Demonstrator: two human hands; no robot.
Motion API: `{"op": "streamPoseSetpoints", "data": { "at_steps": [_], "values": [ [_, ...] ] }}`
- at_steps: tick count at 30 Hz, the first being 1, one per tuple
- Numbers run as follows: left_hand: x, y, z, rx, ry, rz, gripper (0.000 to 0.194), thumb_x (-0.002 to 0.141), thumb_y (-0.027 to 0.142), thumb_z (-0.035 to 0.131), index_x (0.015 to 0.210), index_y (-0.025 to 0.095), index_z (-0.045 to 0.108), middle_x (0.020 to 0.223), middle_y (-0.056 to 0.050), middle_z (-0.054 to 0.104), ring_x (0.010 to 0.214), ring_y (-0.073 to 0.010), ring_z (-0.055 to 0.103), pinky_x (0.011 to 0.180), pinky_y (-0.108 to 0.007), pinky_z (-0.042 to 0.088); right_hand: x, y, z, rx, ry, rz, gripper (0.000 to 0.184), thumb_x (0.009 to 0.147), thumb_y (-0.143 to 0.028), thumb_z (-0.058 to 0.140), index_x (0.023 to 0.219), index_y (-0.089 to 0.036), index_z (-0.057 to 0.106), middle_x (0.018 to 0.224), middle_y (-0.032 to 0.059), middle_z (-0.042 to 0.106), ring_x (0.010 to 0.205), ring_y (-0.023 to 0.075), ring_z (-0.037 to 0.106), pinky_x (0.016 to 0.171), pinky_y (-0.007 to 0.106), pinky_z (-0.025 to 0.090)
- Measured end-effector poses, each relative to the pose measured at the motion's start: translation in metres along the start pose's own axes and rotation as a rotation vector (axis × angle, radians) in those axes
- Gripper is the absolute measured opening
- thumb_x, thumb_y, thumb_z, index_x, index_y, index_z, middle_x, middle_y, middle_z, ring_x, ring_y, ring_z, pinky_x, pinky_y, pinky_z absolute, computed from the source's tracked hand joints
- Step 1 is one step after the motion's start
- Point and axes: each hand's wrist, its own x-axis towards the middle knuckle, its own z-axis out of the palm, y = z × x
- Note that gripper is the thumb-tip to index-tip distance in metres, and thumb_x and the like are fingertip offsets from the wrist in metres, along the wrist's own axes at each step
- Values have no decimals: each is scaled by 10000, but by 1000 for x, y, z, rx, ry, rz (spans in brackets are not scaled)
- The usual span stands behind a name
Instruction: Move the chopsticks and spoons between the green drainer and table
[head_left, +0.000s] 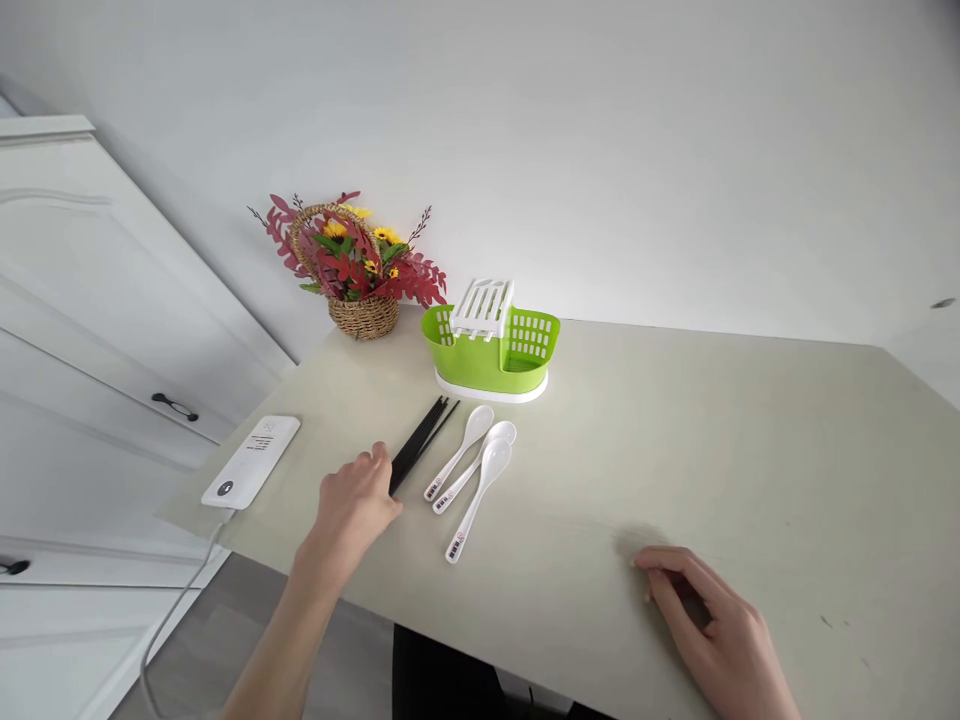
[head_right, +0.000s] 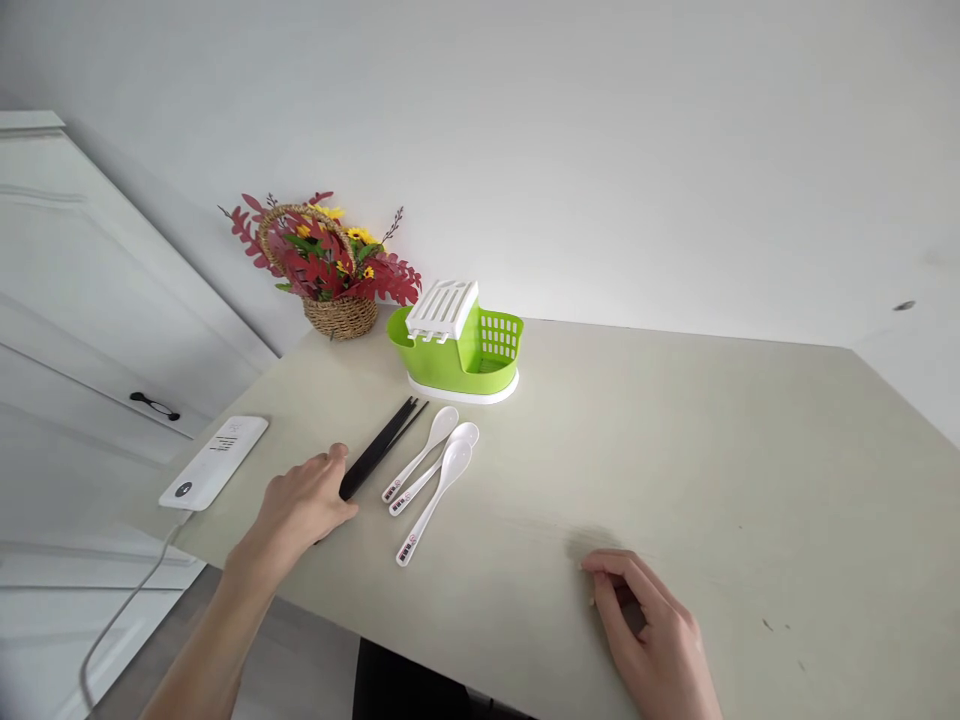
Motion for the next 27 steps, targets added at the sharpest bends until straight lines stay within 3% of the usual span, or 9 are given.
{"op": "streamPoseSetpoints", "data": {
  "at_steps": [9,17,21,24,27],
  "values": [
    [8,-3,4,-40,29,14,383,772,25,518,1116,142,636,1055,-162,702,901,-310,734,725,-353,505,0,1,0,-8,2,-12,286,986,-480,574,1009,-264,760,1032,70,786,741,176,734,496,191,526],
    [5,-14,16,-103,87,10,360,859,69,447,1160,161,624,1146,-169,665,915,-280,712,695,-335,499,0,4,0,-17,-6,-8,287,987,-488,571,1010,-270,757,1057,60,778,752,171,726,513,192,532],
    [6,-19,23,-120,125,41,395,841,28,430,1139,160,653,1105,-164,724,943,-290,726,941,-452,487,-2,-3,1,2,25,14,298,992,-495,571,1044,-264,752,1057,73,771,753,179,711,512,200,523],
    [9,-23,32,-128,193,88,413,824,19,445,1139,170,664,1033,-145,759,1006,-293,721,1154,-565,328,-3,-5,1,6,44,20,294,995,-493,571,1042,-264,749,1036,75,770,745,182,708,514,204,521],
    [10,-28,38,-175,201,112,372,905,83,421,1191,178,639,1065,-149,749,1016,-290,712,1092,-513,419,-1,1,1,-12,13,-4,296,982,-504,584,1029,-266,754,1030,70,779,732,180,723,504,201,529]
  ]
}}
